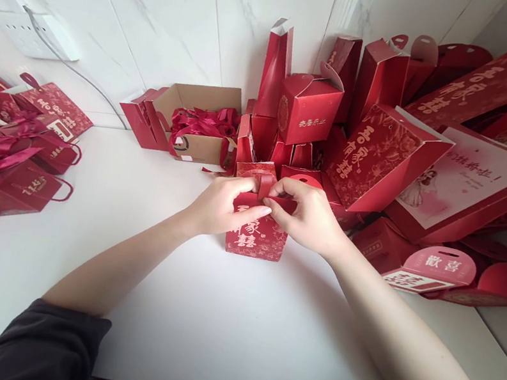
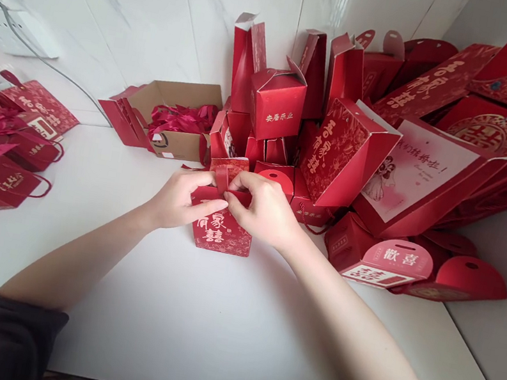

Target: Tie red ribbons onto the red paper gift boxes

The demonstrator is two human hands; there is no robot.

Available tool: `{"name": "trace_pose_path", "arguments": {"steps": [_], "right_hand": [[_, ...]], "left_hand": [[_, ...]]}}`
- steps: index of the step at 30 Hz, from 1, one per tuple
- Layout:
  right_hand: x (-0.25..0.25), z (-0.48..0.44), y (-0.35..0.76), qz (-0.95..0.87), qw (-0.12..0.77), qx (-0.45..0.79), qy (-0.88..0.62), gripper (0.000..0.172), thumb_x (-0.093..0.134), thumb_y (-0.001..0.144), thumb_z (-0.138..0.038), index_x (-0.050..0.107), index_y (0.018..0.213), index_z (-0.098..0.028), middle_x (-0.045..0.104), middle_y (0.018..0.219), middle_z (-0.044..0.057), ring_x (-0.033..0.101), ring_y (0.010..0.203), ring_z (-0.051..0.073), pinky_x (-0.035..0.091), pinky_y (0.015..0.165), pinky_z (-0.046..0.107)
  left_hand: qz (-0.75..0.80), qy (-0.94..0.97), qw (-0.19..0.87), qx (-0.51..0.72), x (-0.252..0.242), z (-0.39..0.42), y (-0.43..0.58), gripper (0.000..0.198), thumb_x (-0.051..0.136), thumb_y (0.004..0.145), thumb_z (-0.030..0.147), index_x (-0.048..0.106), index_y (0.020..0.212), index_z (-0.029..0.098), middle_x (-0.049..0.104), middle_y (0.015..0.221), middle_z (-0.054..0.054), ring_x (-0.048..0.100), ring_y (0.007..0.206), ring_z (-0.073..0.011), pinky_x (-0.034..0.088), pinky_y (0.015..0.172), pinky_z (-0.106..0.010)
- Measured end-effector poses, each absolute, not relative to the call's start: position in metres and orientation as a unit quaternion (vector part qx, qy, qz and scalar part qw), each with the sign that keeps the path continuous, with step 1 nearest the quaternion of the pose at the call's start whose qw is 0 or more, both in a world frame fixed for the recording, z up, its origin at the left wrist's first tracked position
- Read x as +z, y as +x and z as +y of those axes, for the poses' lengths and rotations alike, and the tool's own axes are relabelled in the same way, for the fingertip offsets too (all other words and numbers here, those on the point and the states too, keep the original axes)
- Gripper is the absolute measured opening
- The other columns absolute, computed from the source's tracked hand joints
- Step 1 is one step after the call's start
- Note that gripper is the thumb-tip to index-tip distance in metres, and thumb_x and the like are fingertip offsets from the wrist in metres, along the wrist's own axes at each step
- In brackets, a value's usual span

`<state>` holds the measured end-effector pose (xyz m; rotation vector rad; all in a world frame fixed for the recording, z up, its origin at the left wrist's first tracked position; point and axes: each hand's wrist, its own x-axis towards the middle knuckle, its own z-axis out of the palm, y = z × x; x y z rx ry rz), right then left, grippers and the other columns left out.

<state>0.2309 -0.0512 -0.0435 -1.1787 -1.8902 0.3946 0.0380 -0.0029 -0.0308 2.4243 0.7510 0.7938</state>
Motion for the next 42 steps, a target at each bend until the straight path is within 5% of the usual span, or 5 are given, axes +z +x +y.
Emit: {"name": "trace_pose_path", "arguments": {"steps": [29,36,42], "right_hand": [[-0.044,-0.046,0.243,-0.768,0.403,0.248,-0.430,0.010,0.056,0.092,-0.026,0.059,0.086,-0.019,0.062,0.082,0.001,0.054,0.073,0.016,0.042,0.067,0.027],[-0.043,-0.045,0.244,-0.780,0.422,0.200,-0.416,0.014,0.051,0.095,-0.024,0.061,0.086,-0.018,0.063,0.082,0.001,0.055,0.074,0.015,0.042,0.069,0.026],[-0.043,-0.047,0.241,-0.791,0.436,0.171,-0.395,0.003,0.058,0.088,-0.016,0.060,0.087,-0.019,0.065,0.086,0.001,0.058,0.077,0.014,0.044,0.072,0.025]], "left_hand": [[0.263,0.908,0.235,0.225,-0.030,0.014,0.031,0.027,0.046,0.095,0.029,0.049,0.071,0.018,0.046,0.064,0.003,0.040,0.059,-0.0109,0.032,0.058,-0.026],[0.249,0.890,0.280,0.260,-0.027,0.009,0.029,0.017,0.048,0.093,0.029,0.059,0.088,0.016,0.063,0.082,-0.003,0.059,0.077,-0.0167,0.045,0.069,-0.028],[0.212,0.901,0.259,0.277,-0.024,0.009,0.028,0.013,0.051,0.088,0.022,0.061,0.093,0.015,0.068,0.089,-0.004,0.062,0.079,-0.0166,0.047,0.073,-0.028]]}}
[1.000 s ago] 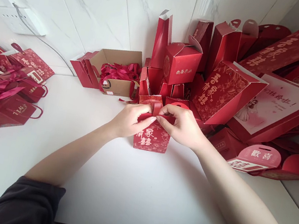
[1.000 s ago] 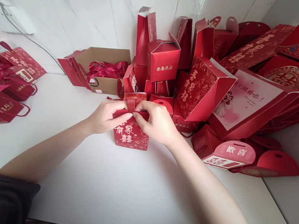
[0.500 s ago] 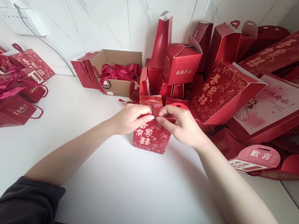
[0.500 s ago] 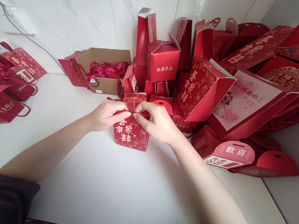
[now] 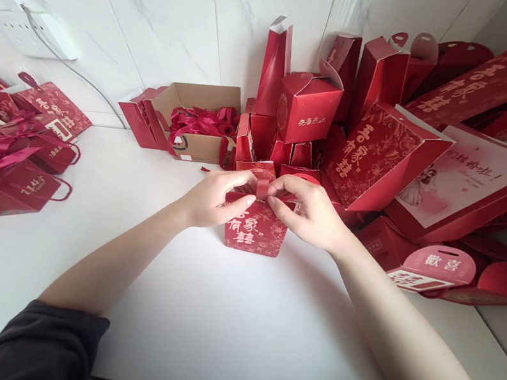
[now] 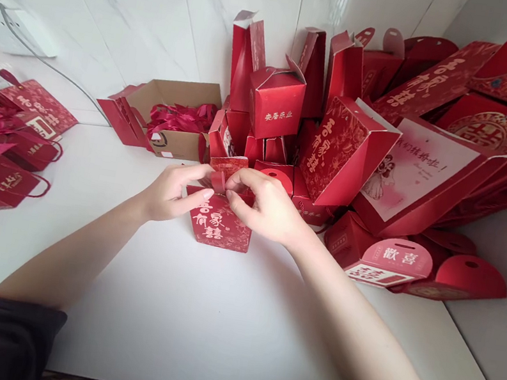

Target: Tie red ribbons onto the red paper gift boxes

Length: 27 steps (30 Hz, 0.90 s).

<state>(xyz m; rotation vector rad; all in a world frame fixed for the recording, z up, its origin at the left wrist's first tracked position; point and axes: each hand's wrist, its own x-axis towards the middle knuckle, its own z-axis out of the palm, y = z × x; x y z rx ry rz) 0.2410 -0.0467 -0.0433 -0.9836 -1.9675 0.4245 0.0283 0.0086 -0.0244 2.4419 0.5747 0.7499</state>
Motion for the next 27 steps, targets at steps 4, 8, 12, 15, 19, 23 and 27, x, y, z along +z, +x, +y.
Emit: {"name": "trace_pose_path", "arguments": {"steps": [4,8,12,15,19,23,27], "right_hand": [[-0.044,-0.047,0.240,-0.792,0.429,0.157,-0.405,0.007,0.056,0.086,-0.013,0.059,0.088,-0.019,0.065,0.086,0.001,0.058,0.077,0.015,0.044,0.071,0.026],[-0.046,-0.046,0.239,-0.797,0.423,0.144,-0.406,0.005,0.057,0.086,-0.016,0.057,0.089,-0.019,0.063,0.087,0.001,0.056,0.077,0.016,0.043,0.070,0.027],[-0.050,-0.046,0.237,-0.806,0.409,0.104,-0.415,0.009,0.059,0.084,-0.018,0.052,0.089,-0.019,0.060,0.088,0.003,0.053,0.075,0.017,0.041,0.066,0.028],[-0.051,-0.045,0.237,-0.813,0.397,0.077,-0.419,0.006,0.058,0.085,-0.017,0.053,0.088,-0.019,0.061,0.086,0.003,0.052,0.073,0.017,0.040,0.064,0.029],[-0.049,-0.045,0.239,-0.815,0.399,0.062,-0.416,0.005,0.056,0.088,-0.018,0.059,0.092,-0.018,0.065,0.087,0.004,0.054,0.073,0.017,0.043,0.071,0.030],[-0.049,-0.045,0.241,-0.823,0.384,0.035,-0.416,0.011,0.053,0.093,-0.019,0.063,0.095,-0.018,0.067,0.086,0.004,0.056,0.071,0.018,0.042,0.076,0.032],[-0.049,-0.045,0.240,-0.827,0.368,0.034,-0.424,0.013,0.050,0.095,-0.019,0.062,0.098,-0.018,0.067,0.089,0.006,0.057,0.073,0.019,0.041,0.076,0.033]], "left_hand": [[0.199,0.924,0.193,0.263,-0.028,0.011,0.026,0.015,0.053,0.086,0.022,0.062,0.096,0.016,0.068,0.088,-0.004,0.059,0.074,-0.0159,0.046,0.069,-0.028],[0.228,0.919,0.150,0.286,-0.032,0.011,0.027,0.014,0.056,0.089,0.025,0.065,0.097,0.018,0.070,0.087,-0.002,0.059,0.072,-0.0146,0.045,0.069,-0.027],[0.238,0.917,0.143,0.285,-0.033,0.011,0.027,0.014,0.055,0.091,0.026,0.066,0.095,0.017,0.070,0.088,-0.003,0.060,0.075,-0.0151,0.046,0.071,-0.028],[0.238,0.917,0.149,0.285,-0.034,0.012,0.028,0.015,0.054,0.092,0.026,0.066,0.093,0.017,0.070,0.086,-0.003,0.061,0.074,-0.0145,0.046,0.071,-0.027],[0.238,0.917,0.145,0.286,-0.035,0.012,0.029,0.016,0.053,0.093,0.026,0.065,0.088,0.017,0.069,0.082,-0.002,0.059,0.071,-0.0135,0.045,0.069,-0.026],[0.233,0.920,0.124,0.290,-0.034,0.012,0.029,0.014,0.053,0.093,0.024,0.064,0.088,0.018,0.063,0.073,0.001,0.051,0.063,-0.0113,0.042,0.063,-0.025],[0.214,0.926,0.101,0.295,-0.034,0.014,0.029,0.014,0.053,0.093,0.021,0.060,0.081,0.018,0.057,0.067,0.002,0.046,0.060,-0.0108,0.039,0.060,-0.024]]}}
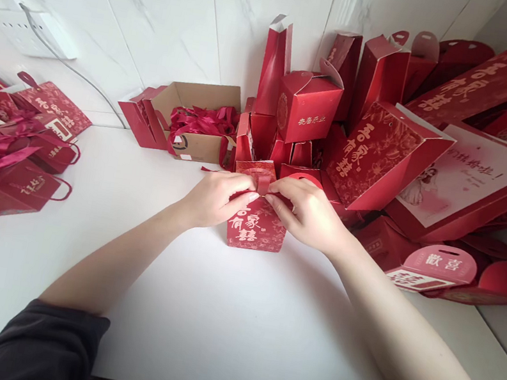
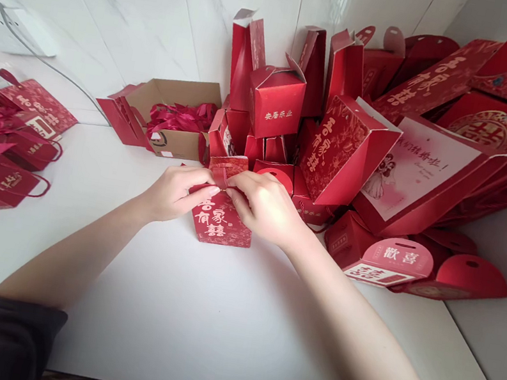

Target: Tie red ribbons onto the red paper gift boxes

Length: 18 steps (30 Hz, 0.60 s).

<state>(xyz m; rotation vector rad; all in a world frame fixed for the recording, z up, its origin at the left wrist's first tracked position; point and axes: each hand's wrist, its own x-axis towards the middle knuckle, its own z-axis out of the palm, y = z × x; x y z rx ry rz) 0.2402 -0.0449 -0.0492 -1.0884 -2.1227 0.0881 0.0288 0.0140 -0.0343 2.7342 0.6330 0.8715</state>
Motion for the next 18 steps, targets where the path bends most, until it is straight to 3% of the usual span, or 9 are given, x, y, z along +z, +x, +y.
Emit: {"name": "trace_pose_path", "arguments": {"steps": [7,12,18], "right_hand": [[-0.0448,-0.0459,0.2390,-0.814,0.376,0.112,-0.428,0.013,0.047,0.094,-0.014,0.057,0.086,-0.018,0.058,0.078,0.002,0.047,0.066,0.015,0.038,0.065,0.028],[-0.0472,-0.0448,0.2399,-0.799,0.404,0.155,-0.418,0.004,0.056,0.091,-0.021,0.059,0.092,-0.019,0.063,0.085,0.002,0.053,0.072,0.015,0.041,0.068,0.026],[-0.0513,-0.0444,0.2348,-0.786,0.427,0.134,-0.426,0.005,0.057,0.091,-0.023,0.057,0.086,-0.019,0.061,0.082,0.002,0.054,0.072,0.017,0.041,0.069,0.028]], "left_hand": [[0.195,0.933,0.068,0.295,-0.0365,0.0169,0.0279,0.021,0.053,0.092,0.021,0.052,0.071,0.018,0.052,0.062,0.003,0.041,0.058,-0.0115,0.036,0.060,-0.027],[0.220,0.926,0.083,0.295,-0.0359,0.0147,0.0291,0.016,0.054,0.091,0.025,0.059,0.078,0.019,0.058,0.063,0.002,0.045,0.058,-0.0123,0.037,0.061,-0.027],[0.222,0.925,0.101,0.292,-0.0354,0.0133,0.0296,0.018,0.053,0.092,0.027,0.058,0.076,0.019,0.058,0.064,0.002,0.046,0.059,-0.0125,0.038,0.061,-0.027]]}}
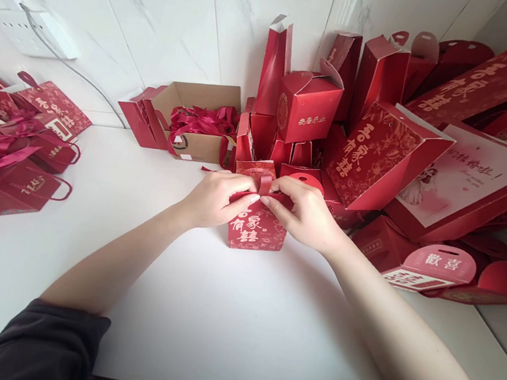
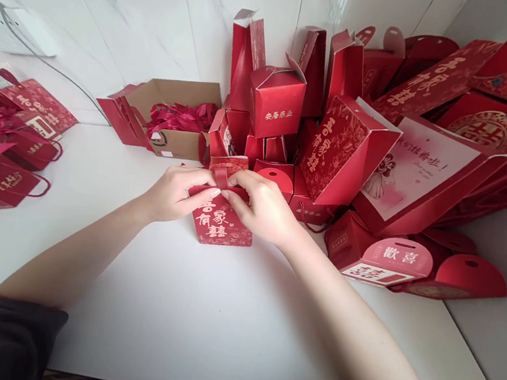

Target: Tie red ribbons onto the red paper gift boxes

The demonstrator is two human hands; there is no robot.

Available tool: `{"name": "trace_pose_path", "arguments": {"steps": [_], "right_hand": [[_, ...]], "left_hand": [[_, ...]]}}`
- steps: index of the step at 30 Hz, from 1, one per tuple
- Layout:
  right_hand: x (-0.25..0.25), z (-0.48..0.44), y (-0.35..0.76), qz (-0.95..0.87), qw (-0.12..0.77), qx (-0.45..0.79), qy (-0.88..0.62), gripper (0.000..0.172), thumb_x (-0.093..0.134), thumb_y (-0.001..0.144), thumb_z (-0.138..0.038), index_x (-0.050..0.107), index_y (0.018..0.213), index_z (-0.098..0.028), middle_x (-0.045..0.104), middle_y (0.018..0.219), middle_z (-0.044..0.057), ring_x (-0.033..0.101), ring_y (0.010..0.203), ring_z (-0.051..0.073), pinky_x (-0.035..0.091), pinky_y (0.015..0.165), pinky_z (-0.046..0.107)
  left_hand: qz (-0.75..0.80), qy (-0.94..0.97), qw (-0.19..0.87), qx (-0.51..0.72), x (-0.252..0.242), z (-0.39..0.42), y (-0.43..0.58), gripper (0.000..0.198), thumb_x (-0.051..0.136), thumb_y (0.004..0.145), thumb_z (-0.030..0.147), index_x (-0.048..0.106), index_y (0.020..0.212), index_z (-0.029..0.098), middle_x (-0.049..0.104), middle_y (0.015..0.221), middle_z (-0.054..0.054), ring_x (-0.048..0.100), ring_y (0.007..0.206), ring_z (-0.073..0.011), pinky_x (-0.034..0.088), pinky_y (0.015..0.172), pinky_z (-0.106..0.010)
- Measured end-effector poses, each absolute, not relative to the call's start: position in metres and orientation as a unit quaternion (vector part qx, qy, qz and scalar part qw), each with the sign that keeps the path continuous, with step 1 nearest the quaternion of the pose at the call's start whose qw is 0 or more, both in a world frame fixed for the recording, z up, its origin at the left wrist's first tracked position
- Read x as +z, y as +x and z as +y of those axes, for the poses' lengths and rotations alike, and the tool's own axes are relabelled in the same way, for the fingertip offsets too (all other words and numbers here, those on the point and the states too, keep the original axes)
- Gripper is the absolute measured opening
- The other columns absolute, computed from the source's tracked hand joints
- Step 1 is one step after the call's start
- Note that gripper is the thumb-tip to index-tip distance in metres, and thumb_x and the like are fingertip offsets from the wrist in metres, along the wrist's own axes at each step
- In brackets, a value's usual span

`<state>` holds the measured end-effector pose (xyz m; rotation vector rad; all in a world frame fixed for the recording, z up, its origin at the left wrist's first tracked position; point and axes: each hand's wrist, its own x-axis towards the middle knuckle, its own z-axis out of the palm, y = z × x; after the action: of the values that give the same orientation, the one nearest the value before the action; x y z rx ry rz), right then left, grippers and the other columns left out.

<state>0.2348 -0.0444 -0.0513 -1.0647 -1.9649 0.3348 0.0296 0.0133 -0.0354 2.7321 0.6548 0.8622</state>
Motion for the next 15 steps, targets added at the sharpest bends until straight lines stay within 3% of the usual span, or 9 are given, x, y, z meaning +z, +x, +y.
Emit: {"name": "trace_pose_path", "arguments": {"steps": [8,15], "right_hand": [[-0.052,-0.045,0.233,-0.763,0.436,0.166,-0.448,0.014,0.059,0.090,-0.023,0.057,0.077,-0.019,0.055,0.070,-0.001,0.046,0.063,0.013,0.037,0.062,0.027],[-0.061,-0.036,0.239,-0.717,0.461,0.334,-0.403,0.018,0.059,0.091,-0.032,0.067,0.093,-0.017,0.066,0.085,0.003,0.057,0.072,0.015,0.045,0.066,0.027]], "left_hand": [[0.215,0.923,0.109,0.300,-0.038,0.015,0.030,0.020,0.053,0.092,0.026,0.056,0.073,0.019,0.056,0.063,0.002,0.046,0.058,-0.0125,0.038,0.060,-0.026],[0.261,0.916,0.130,0.275,-0.033,0.013,0.029,0.015,0.053,0.090,0.026,0.063,0.083,0.018,0.061,0.069,0.000,0.052,0.060,-0.0131,0.038,0.060,-0.027]]}}
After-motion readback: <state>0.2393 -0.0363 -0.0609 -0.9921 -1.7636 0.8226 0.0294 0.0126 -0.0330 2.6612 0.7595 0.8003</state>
